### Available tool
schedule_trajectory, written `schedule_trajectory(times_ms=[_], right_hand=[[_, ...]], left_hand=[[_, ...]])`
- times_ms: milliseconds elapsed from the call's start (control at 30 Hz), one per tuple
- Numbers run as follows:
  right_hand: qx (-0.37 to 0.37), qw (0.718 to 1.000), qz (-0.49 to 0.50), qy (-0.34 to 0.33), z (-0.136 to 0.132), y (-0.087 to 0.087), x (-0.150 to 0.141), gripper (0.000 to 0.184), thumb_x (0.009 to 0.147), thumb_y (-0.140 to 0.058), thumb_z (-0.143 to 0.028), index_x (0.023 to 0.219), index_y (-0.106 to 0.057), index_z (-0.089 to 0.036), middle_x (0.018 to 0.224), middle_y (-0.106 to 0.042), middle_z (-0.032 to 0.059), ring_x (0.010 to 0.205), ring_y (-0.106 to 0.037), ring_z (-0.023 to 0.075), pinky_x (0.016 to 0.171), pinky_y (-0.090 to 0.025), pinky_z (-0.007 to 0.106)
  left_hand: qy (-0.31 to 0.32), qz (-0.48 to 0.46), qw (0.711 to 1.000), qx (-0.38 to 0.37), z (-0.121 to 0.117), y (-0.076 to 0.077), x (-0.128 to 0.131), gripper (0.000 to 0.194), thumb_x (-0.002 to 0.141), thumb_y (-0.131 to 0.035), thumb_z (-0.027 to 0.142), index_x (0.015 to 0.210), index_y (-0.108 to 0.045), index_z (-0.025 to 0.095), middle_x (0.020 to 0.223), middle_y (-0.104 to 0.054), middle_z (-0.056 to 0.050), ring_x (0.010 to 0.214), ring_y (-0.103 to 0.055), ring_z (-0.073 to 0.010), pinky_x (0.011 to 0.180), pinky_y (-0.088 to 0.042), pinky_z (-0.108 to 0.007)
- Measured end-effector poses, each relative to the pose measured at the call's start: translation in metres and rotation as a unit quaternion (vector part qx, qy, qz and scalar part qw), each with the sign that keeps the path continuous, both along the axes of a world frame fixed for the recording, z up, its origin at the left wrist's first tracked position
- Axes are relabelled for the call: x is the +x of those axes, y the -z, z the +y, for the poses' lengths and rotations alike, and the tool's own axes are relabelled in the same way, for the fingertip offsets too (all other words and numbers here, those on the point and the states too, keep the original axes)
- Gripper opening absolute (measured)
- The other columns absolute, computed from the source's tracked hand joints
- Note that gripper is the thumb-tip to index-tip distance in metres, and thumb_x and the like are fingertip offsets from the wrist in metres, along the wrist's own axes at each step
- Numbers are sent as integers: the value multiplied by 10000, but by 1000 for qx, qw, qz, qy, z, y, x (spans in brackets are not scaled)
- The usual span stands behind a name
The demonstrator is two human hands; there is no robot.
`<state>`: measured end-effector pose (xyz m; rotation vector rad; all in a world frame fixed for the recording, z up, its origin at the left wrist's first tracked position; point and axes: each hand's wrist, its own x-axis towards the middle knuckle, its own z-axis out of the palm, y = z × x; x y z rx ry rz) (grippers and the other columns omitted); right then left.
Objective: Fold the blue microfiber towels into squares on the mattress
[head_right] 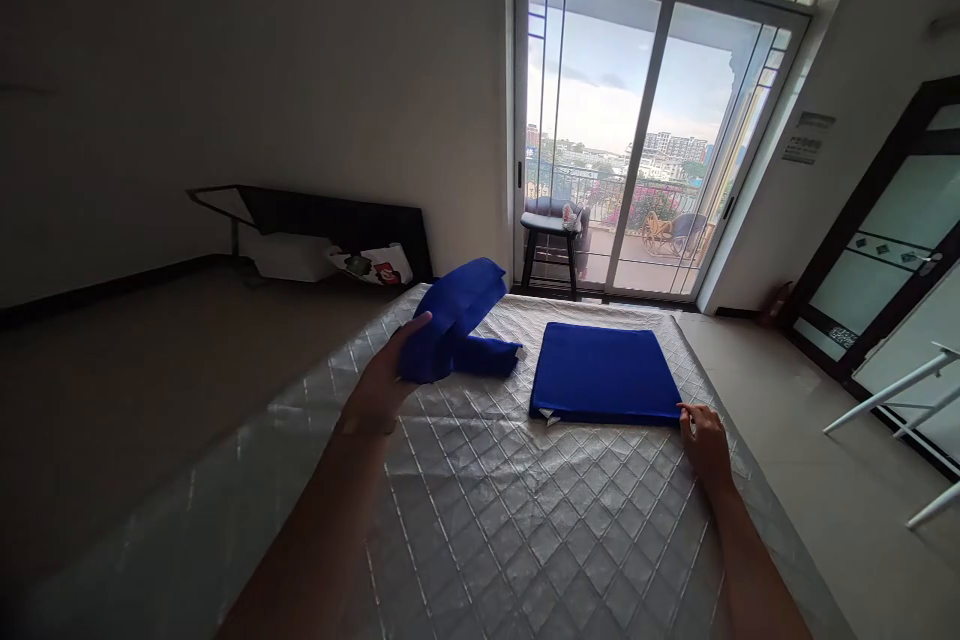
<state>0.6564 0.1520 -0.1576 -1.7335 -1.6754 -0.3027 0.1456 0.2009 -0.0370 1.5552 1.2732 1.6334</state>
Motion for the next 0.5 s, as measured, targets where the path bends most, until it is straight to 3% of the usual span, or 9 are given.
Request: schedule_trajectory(times_ms=[67,133,233,367,500], right_hand=[[4,1000,-3,-5,0,0,1,383,937,-386,-384,980,-722,-207,970,-740,107,932,-678,266,909,-524,423],[7,1000,-9,-6,1,1,1,377,937,-387,-386,974,-720,-213,963,-739,105,928,-677,266,913,-521,422],[10,1000,-24,-4,2,2,2,375,938,-379,-390,971,-714,-224,953,-735,101,911,-672,267,901,-521,425],[14,999,-51,9,-4,-3,-2,386,940,-366,-384,985,-702,-198,974,-727,127,932,-663,278,913,-505,437],[11,998,-55,34,-15,-27,-23,347,919,-393,-332,983,-698,-178,1010,-717,157,916,-650,294,877,-506,459]], left_hand=[[6,23,999,23,-9,-11,10,581,599,-833,435,1124,-663,255,1284,-674,-45,1291,-550,-318,1136,-419,-474],[7,0,1000,14,-14,-21,21,541,623,-808,387,1123,-651,250,1228,-696,-35,1225,-597,-293,1089,-467,-455],[41,-164,985,-42,-16,-34,37,366,718,-738,342,1060,-643,253,1045,-730,-2,1028,-681,-214,883,-576,-333],[103,-346,926,-110,-20,-51,53,112,823,-645,331,873,-616,235,797,-702,39,734,-694,-129,622,-568,-220],[176,-461,858,-147,-31,-66,65,86,849,-656,303,835,-638,220,755,-708,54,650,-684,-93,567,-547,-175]])
